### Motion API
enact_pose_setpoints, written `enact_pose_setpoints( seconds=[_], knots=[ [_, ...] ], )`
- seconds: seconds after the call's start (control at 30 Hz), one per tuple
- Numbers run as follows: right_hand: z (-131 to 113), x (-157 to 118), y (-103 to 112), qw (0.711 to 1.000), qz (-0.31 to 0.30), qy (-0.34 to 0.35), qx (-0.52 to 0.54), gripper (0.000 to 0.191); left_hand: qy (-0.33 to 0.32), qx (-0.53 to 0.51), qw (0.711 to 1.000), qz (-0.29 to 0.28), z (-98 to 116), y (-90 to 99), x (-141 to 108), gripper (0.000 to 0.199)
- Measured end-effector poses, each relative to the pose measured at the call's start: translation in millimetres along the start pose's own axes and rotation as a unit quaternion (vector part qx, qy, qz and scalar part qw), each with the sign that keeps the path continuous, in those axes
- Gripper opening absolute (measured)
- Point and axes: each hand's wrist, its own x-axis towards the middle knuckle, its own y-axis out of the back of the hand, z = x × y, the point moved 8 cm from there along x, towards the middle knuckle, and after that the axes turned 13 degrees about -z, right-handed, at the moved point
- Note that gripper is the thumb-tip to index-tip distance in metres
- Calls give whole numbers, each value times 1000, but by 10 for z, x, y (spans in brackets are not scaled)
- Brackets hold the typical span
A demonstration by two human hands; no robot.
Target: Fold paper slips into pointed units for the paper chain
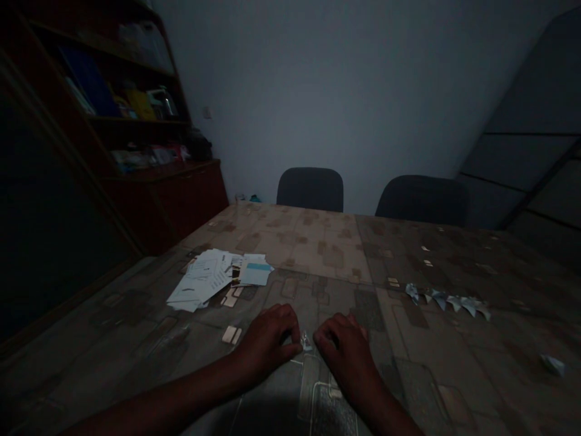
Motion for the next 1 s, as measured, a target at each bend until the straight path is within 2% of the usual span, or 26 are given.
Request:
enact_pose_setpoints(
  seconds=[0.2,0.33,0.57,0.7,0.77,1.0],
  knots=[
    [-80,-3,-72,999,-18,-14,-30,3,0,-19,1000,11,8,16,-35,5],
    [-101,14,-83,999,-12,-8,-30,4,8,-24,999,23,18,17,-67,7],
    [-86,12,-85,1000,-23,13,2,10,5,-13,998,56,-9,-2,-117,24],
    [-109,7,-81,999,-24,27,17,11,-1,-24,999,44,4,15,-98,9],
    [-132,5,-70,999,-14,37,28,13,-7,-45,998,51,-1,36,-82,3],
    [-196,-72,57,995,37,54,81,8,-44,-184,979,77,-13,88,-54,12]
  ],
)
